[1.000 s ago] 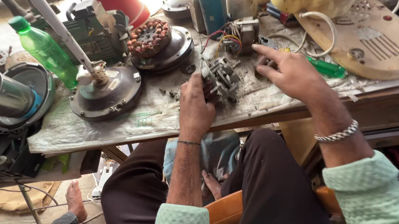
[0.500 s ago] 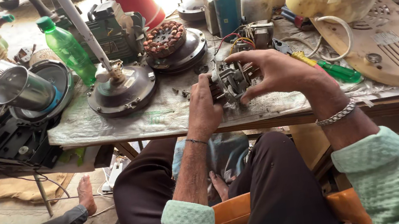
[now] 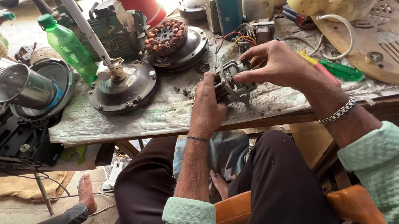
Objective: The person disassembles a small electrical motor on a workbench, removes the rotor, and uses a screwdriver to scrape and clean the commutator. They repeatedly rotate and scrape the commutator surface, then reassemble the motor components.
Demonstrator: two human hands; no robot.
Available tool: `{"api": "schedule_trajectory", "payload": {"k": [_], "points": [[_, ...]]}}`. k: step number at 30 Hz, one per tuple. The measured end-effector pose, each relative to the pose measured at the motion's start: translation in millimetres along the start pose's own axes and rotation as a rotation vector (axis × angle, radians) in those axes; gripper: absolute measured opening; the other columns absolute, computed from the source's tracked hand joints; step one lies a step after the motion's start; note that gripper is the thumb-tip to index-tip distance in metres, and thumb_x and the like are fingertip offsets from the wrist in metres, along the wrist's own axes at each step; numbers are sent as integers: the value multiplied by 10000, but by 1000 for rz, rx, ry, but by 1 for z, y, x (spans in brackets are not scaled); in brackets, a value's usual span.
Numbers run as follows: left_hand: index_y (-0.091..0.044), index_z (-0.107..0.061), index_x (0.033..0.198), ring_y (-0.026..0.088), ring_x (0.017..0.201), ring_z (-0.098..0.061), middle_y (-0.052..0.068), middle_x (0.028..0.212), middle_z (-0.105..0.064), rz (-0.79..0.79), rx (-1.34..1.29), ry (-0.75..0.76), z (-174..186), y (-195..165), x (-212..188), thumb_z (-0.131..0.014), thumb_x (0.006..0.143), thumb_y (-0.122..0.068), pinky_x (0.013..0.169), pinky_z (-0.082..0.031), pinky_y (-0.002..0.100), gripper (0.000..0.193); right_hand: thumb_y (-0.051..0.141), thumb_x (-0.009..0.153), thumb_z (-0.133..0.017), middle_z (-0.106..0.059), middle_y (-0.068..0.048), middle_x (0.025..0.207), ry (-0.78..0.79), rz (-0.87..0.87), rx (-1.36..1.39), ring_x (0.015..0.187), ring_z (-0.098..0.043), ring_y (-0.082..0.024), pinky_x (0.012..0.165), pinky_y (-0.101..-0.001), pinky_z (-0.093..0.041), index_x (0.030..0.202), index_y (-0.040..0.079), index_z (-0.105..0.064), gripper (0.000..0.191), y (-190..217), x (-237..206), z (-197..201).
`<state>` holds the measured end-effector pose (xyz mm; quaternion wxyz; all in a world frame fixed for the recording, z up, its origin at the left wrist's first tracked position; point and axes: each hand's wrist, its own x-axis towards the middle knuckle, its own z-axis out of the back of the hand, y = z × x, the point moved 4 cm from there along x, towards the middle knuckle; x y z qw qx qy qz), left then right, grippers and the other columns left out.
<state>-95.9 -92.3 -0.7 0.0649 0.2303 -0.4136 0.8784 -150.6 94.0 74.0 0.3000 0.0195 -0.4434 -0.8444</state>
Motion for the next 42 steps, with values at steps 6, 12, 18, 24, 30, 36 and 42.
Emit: {"api": "schedule_trajectory", "payload": {"k": [6,12,18,24,30,36,42], "points": [[-67,-441,1161,326,988,-685,166,1034,-617,-22,-32,-57,0,0,-4,-739,737,93,838,-587,459,542,266,701,-924,-790,-73,920,7,139,-54,811,-727,-114,709,-275,-601,1254,77,-726,618,12,-8,-3],[-65,-454,1126,329,932,-708,164,975,-637,-101,-66,-86,5,-5,-3,-763,696,92,793,-572,472,553,190,688,-927,-769,-85,954,46,242,-36,859,-717,-120,739,-289,-611,1273,61,-717,635,22,-13,-1],[-51,-457,1092,327,919,-713,163,968,-656,-127,-143,-175,2,-5,-6,-780,769,38,774,-584,456,465,471,651,-917,-784,-113,896,-134,125,-241,791,-767,-173,718,-336,-612,1182,47,-760,697,23,-9,-5],[-25,-459,1122,328,937,-692,163,1012,-636,-190,-175,-202,4,-1,-6,-801,821,-61,760,-607,444,457,695,683,-825,-782,-156,873,-273,67,-351,815,-780,-222,753,-368,-612,1118,37,-788,789,34,-11,-13],[-5,-621,1075,320,998,-668,156,1042,-670,-307,46,-131,-5,2,-9,-878,750,-96,826,-581,455,424,701,696,-786,-787,-153,899,-231,-24,-355,841,-786,-234,767,-383,-620,1127,27,-770,800,43,-15,-5],[-36,-515,1110,224,1005,-711,103,1105,-657,-235,-253,-51,-1,3,-7,-852,756,-90,846,-644,357,492,557,674,-882,-763,-154,1000,-89,267,-440,935,-744,-250,859,-406,-576,1206,39,-736,756,61,-25,-18],[-28,-613,1165,268,1071,-686,129,1159,-640,-404,-378,-91,15,-14,-13,-827,745,-28,904,-599,405,472,481,684,-889,-754,-149,940,-185,285,-428,880,-741,-263,812,-405,-583,1152,66,-777,636,67,-33,-19]]}}
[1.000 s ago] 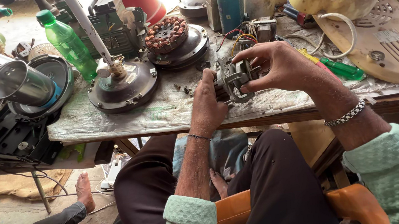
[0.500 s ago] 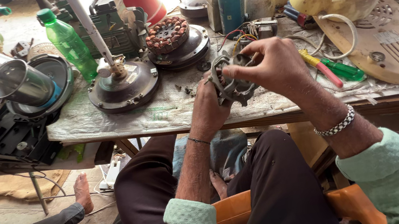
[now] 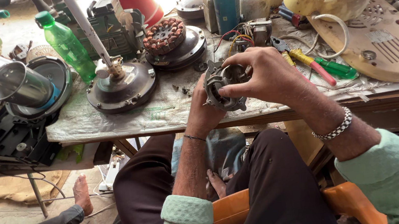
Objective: The person disassembles a small electrical motor on a workbench, removes the rotor, and uses a screwdriver to scrape and clean the commutator. They repeatedly rotate and scrape the commutator surface, then reassemble the motor components.
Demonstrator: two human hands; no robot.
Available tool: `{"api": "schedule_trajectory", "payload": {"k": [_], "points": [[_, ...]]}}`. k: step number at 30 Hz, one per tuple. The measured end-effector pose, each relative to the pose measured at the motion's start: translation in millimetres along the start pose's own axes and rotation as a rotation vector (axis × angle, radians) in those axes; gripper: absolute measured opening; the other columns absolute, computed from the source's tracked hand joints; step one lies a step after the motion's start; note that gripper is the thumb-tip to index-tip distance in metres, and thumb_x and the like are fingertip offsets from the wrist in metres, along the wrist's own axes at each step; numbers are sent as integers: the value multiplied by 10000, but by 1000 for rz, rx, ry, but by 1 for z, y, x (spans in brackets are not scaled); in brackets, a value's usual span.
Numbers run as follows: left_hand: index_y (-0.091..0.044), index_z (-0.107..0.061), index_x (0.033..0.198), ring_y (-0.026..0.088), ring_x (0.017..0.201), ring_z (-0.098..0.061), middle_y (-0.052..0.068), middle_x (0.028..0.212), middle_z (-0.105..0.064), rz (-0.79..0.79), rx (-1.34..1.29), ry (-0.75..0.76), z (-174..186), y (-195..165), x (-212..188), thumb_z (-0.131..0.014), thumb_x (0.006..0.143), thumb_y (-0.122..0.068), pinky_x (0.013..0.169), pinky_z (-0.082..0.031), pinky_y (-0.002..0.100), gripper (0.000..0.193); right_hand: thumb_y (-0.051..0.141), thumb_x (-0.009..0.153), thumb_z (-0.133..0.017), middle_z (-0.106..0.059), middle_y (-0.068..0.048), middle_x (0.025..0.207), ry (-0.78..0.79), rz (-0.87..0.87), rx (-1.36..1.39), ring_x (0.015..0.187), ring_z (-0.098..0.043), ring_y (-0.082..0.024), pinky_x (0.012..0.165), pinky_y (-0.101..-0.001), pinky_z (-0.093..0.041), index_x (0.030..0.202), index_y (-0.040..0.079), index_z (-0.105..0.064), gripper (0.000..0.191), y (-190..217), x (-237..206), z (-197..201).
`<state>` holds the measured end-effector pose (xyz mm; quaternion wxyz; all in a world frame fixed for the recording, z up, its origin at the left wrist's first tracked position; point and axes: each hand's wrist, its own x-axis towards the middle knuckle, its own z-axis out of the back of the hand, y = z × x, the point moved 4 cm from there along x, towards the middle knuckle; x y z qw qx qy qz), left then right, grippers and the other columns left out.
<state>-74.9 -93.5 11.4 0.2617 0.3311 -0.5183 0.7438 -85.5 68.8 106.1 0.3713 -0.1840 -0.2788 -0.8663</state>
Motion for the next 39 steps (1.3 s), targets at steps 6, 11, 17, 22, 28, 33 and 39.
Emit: {"api": "schedule_trajectory", "payload": {"k": [6,11,17,22,28,33,39], "points": [[-14,-628,1066,287,978,-686,122,1073,-657,1,332,-54,-8,5,4,-820,798,-50,847,-597,399,331,510,778,-831,-776,-164,885,-63,-83,79,833,-781,-228,751,-370,-602,1129,14,-767,611,4,0,-2],[-1,-615,1071,249,924,-713,115,1061,-656,72,345,-76,-9,12,2,-772,869,-36,792,-617,363,259,540,790,-798,-782,-163,853,-38,-213,95,801,-785,-221,727,-367,-605,1146,27,-765,625,4,-1,-3],[-26,-602,1072,205,896,-729,95,1021,-686,99,230,-52,-4,7,3,-837,811,-76,767,-636,344,354,570,696,-896,-764,-181,959,33,-93,31,882,-764,-259,784,-391,-602,1159,-14,-718,767,10,-4,-7],[-41,-592,1108,177,885,-748,62,985,-713,204,152,-54,-1,6,3,-832,820,-79,749,-644,315,377,518,717,-869,-765,-148,978,-4,-160,125,876,-771,-222,798,-373,-614,1227,32,-722,719,2,-6,-11],[-31,-618,1108,194,875,-747,94,1018,-699,138,291,1,-8,11,8,-834,815,-56,694,-662,297,365,496,707,-871,-786,-120,954,-21,-221,161,849,-769,-171,780,-329,-609,1214,105,-771,648,-12,-8,-13],[-34,-623,1085,216,899,-758,96,1008,-717,106,240,-41,-7,10,5,-830,769,-19,763,-649,328,378,453,729,-874,-779,-84,907,-39,-235,218,807,-748,-137,742,-319,-600,1215,118,-770,599,-16,-11,-14],[-35,-622,1162,221,938,-771,98,1031,-742,87,75,-26,-6,0,6,-852,758,-36,785,-647,339,465,419,700,-885,-770,-76,887,-14,-146,205,768,-727,-138,717,-323,-588,1200,98,-774,604,-11,-13,-5]]}}
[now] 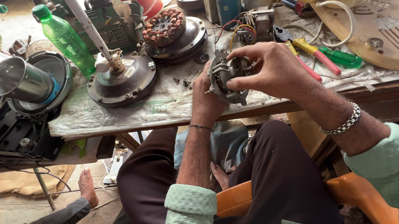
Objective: The person disassembles a small electrical motor on a workbench, removes the rotor, and uses a screwdriver to scrape and clean the commutator. They repeatedly rotate and scrape the commutator surface, then reassemble the motor components.
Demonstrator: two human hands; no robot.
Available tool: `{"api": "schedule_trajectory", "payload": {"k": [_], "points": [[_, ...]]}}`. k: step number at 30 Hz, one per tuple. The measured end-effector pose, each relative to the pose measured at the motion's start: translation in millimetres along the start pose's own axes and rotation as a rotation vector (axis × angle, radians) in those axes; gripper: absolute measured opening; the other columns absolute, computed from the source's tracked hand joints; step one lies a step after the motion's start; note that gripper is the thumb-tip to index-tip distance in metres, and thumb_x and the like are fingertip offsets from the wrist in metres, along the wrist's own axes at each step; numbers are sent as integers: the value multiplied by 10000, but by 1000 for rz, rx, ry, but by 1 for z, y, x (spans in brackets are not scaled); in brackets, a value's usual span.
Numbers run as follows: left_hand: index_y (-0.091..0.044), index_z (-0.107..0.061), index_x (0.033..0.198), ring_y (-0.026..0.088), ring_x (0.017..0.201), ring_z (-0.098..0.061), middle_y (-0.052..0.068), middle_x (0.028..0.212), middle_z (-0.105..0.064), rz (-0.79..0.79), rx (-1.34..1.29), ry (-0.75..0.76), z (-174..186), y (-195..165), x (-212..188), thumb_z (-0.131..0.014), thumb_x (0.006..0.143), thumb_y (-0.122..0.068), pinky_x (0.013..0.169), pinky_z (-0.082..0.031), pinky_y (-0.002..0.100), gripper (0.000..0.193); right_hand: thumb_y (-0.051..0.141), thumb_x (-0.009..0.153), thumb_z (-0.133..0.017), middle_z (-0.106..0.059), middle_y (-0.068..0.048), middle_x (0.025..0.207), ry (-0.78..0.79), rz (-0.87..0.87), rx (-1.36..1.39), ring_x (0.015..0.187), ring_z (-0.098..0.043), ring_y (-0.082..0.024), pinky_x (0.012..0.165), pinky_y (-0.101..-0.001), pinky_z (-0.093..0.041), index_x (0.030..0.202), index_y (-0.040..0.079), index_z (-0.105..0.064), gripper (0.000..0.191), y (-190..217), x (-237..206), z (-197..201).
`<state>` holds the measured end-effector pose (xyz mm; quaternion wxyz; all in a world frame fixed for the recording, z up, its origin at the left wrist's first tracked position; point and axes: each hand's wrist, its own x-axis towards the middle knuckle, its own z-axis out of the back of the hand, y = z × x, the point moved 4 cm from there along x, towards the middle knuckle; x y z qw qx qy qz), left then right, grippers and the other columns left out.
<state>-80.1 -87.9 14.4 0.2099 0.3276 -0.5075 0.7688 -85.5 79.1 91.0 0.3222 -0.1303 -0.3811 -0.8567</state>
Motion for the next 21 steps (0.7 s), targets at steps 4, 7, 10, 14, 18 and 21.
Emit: {"api": "schedule_trajectory", "payload": {"k": [4,7,10,14,18,21], "points": [[-23,-613,1141,223,924,-760,109,1014,-730,0,132,-19,0,-1,1,-861,767,-46,791,-639,345,449,444,727,-876,-772,-98,883,13,-200,-10,804,-747,-144,736,-334,-604,1215,124,-752,597,-6,1,-5],[-18,-571,1107,227,899,-752,111,970,-726,70,223,-26,0,7,0,-864,743,-63,763,-642,343,470,400,748,-865,-774,-86,938,37,-106,38,835,-748,-151,774,-328,-611,1243,120,-732,584,-6,3,-9],[-46,-601,1126,223,895,-789,107,981,-747,20,160,22,-2,11,-1,-849,762,-50,766,-673,333,441,298,745,-890,-736,-129,1008,42,188,9,921,-726,-190,818,-334,-609,1254,80,-747,572,-4,0,-5],[-20,-561,1165,243,883,-768,125,971,-731,53,244,31,-7,15,1,-834,714,-31,727,-665,334,527,249,775,-907,-722,-151,1076,63,325,1,983,-727,-188,881,-328,-607,1245,46,-729,541,-12,-4,-3],[-19,-590,1119,240,880,-768,134,973,-733,104,282,-1,-8,14,-1,-838,794,-39,716,-661,333,409,297,776,-883,-766,-165,976,61,-259,335,852,-726,-180,729,-322,-589,1293,89,-711,583,-36,-9,-8],[-15,-607,1097,251,883,-774,144,960,-746,20,215,-3,-5,9,-4,-840,756,-19,732,-649,353,413,284,752,-895,-755,-126,1012,81,-74,266,875,-726,-168,759,-308,-601,1277,89,-717,587,-24,-11,-4]]}}
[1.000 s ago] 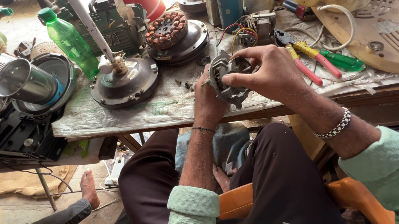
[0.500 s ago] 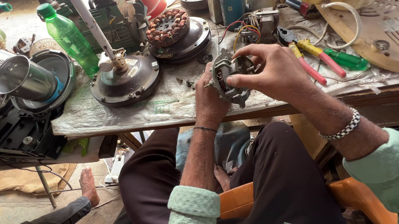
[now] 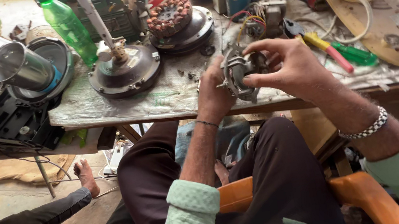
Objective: The person disassembles a small electrical motor on a workbench, removes the rotor, and uses a screwdriver to scrape and clean the commutator. They repeatedly rotate and scrape the commutator surface, then reassemble the motor components.
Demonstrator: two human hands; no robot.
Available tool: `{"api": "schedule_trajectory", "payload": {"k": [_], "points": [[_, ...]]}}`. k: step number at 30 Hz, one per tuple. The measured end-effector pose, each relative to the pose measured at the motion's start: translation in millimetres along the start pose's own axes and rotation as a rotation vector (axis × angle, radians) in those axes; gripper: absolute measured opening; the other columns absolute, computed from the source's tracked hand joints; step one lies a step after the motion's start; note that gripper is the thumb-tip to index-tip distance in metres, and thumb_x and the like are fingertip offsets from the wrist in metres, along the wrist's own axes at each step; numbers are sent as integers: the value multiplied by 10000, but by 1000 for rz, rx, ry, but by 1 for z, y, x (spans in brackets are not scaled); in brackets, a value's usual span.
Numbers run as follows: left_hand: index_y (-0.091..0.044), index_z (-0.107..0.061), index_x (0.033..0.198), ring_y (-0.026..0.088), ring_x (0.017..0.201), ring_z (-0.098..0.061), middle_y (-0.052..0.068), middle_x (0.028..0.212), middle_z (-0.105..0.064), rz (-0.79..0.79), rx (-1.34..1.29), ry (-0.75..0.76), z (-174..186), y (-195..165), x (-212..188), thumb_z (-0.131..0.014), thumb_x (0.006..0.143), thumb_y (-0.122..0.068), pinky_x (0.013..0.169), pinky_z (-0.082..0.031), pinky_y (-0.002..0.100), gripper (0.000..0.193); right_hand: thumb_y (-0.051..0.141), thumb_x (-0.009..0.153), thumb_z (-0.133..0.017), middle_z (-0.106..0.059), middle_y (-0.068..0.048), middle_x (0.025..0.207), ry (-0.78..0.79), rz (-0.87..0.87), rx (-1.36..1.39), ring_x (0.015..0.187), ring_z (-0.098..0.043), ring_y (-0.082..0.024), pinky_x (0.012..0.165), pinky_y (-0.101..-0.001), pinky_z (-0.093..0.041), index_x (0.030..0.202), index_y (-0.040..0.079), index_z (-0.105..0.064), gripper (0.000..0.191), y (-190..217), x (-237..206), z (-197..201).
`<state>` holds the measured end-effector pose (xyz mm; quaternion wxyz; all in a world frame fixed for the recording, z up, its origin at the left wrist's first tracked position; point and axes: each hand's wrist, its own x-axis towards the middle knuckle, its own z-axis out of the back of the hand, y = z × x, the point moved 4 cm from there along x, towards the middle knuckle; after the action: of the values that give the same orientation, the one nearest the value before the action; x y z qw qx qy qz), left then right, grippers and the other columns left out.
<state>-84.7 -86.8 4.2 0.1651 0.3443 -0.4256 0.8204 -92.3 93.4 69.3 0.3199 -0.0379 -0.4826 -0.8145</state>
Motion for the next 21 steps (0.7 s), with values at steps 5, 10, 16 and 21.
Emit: {"api": "schedule_trajectory", "payload": {"k": [5,10,16,21], "points": [[-27,-595,1126,234,879,-774,138,969,-739,65,11,19,-5,1,1,-854,779,-59,720,-660,349,434,340,758,-890,-718,-51,1047,26,225,-166,891,-733,-164,786,-312,-612,1272,77,-739,596,20,1,5],[-29,-591,1174,245,915,-783,132,1002,-760,39,-67,-29,3,-1,1,-837,795,-30,764,-648,370,452,428,758,-876,-776,-45,904,-34,15,-203,791,-741,-131,729,-310,-607,1253,108,-743,604,18,6,0],[-37,-596,1174,244,897,-775,132,1000,-752,-10,-40,-29,5,-6,0,-853,750,-43,755,-646,354,496,419,782,-869,-780,-71,857,-95,-61,-201,750,-730,-110,677,-298,-590,1224,101,-763,555,21,3,-5],[-42,-578,1100,248,892,-775,118,969,-745,-5,-88,-60,5,-3,1,-830,776,-35,719,-638,356,410,353,763,-877,-777,-47,929,-82,27,-90,772,-725,-85,673,-253,-604,1258,74,-733,586,26,3,-6]]}}
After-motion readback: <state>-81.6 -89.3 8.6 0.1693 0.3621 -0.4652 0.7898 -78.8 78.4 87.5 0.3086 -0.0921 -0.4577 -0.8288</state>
